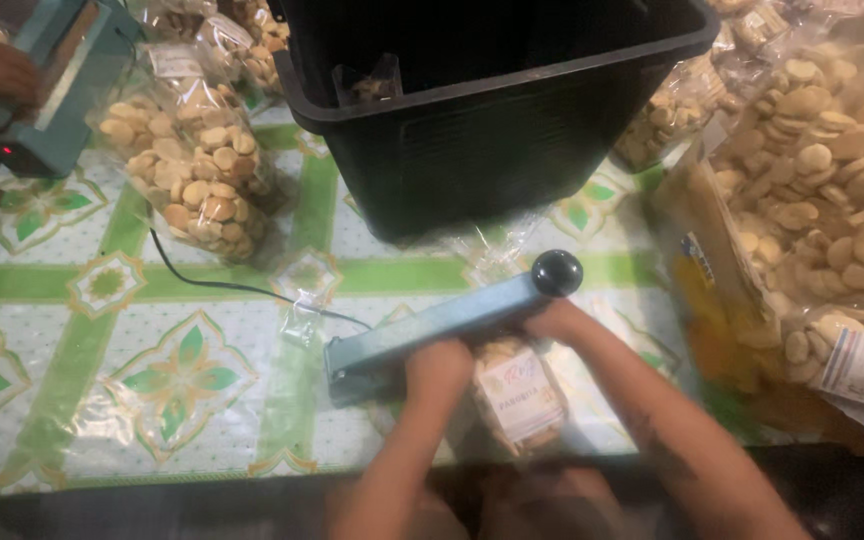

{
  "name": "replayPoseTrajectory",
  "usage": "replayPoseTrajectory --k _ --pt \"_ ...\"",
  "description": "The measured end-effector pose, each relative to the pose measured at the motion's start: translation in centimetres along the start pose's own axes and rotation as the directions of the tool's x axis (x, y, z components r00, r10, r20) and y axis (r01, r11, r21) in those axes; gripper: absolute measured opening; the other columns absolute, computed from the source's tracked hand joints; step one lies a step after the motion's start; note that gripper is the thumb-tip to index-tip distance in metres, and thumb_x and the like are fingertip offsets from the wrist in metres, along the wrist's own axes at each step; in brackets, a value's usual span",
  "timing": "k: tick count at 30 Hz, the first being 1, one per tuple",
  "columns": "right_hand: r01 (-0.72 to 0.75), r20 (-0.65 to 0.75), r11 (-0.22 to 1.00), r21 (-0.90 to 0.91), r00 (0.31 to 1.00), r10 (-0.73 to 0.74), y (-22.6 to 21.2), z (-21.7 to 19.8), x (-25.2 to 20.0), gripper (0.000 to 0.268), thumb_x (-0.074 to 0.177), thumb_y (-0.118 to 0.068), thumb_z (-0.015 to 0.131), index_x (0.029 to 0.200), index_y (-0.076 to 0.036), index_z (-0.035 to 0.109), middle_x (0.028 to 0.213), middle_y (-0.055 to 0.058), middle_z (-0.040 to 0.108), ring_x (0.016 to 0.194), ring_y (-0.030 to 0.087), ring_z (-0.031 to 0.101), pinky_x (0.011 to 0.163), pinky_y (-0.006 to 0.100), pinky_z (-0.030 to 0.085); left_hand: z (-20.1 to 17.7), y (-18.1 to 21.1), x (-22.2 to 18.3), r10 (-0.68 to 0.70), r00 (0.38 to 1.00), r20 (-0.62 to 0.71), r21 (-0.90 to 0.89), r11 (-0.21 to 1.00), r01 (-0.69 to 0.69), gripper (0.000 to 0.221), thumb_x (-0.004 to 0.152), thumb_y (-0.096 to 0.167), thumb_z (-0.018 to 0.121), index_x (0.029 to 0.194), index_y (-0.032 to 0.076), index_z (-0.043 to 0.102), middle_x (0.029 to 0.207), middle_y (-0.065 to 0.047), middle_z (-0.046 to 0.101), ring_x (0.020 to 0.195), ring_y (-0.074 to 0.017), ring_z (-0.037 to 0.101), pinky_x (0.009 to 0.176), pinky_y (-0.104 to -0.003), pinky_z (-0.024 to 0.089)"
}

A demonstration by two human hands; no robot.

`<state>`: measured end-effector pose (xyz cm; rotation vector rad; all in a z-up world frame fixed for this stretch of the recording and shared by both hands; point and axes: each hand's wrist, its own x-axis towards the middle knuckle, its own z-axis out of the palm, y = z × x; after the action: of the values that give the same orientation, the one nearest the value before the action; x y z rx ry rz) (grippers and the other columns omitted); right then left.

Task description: The person places bags of cookies into a heat sealer and operates the lever to seal them before placing the sealed bags into a bin.

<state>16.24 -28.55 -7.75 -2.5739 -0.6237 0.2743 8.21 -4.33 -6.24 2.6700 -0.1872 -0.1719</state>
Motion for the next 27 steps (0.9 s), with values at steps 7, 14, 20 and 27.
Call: replayPoseTrajectory --k 7,14,20,27 --pt "-0.192 0.095 0.933 0.305 0.981 0.171 -4.5 -0.4 -2.9 0.017 0.077 -0.014 0.075 0.092 -0.005 0.076 0.089 0.012 0.076 0.082 0.023 0.072 0.075 0.036 0.055 -2.8 1.7 -3.5 0.006 0.969 -0.245 -0.163 0.986 -0.047 0.039 0.079 0.020 0.059 0.110 -0.001 0.066 0.110 -0.026 0.067 0.104 -0.0444 0.062 0.092 -0.054 0.048" --pt "-0.145 -0.018 0.891 0.429 0.985 0.169 -7.8 -2.1 -3.3 0.009 0.080 -0.011 0.071 0.085 -0.003 0.074 0.080 0.012 0.076 0.073 0.022 0.072 0.068 0.035 0.056 -6.8 0.8 -6.7 0.113 0.960 0.255 0.055 0.990 -0.131 0.036 0.110 0.029 0.041 0.104 0.007 0.068 0.104 -0.021 0.070 0.100 -0.0392 0.066 0.091 -0.052 0.050" --pt "-0.163 -0.033 0.896 0.412 0.980 0.194 -7.6 -1.8 -3.4 0.010 0.080 -0.012 0.070 0.082 -0.003 0.074 0.079 0.012 0.075 0.071 0.021 0.071 0.067 0.035 0.055 -15.0 -1.4 -3.1 0.057 0.986 0.156 0.024 0.998 -0.061 0.033 0.098 0.032 0.054 0.091 0.006 0.072 0.092 -0.021 0.072 0.092 -0.0398 0.068 0.083 -0.054 0.051" --pt "-0.074 -0.092 0.899 0.432 0.988 0.125 -7.2 -1.5 -3.2 0.014 0.082 -0.015 0.069 0.083 -0.002 0.075 0.084 0.013 0.076 0.077 0.021 0.072 0.069 0.034 0.056 -5.0 -1.7 11.4 0.375 0.610 0.698 -0.190 0.918 -0.348 0.024 0.081 0.025 0.065 0.093 0.008 0.078 0.088 -0.019 0.077 0.075 -0.0317 0.072 0.070 -0.046 0.055"
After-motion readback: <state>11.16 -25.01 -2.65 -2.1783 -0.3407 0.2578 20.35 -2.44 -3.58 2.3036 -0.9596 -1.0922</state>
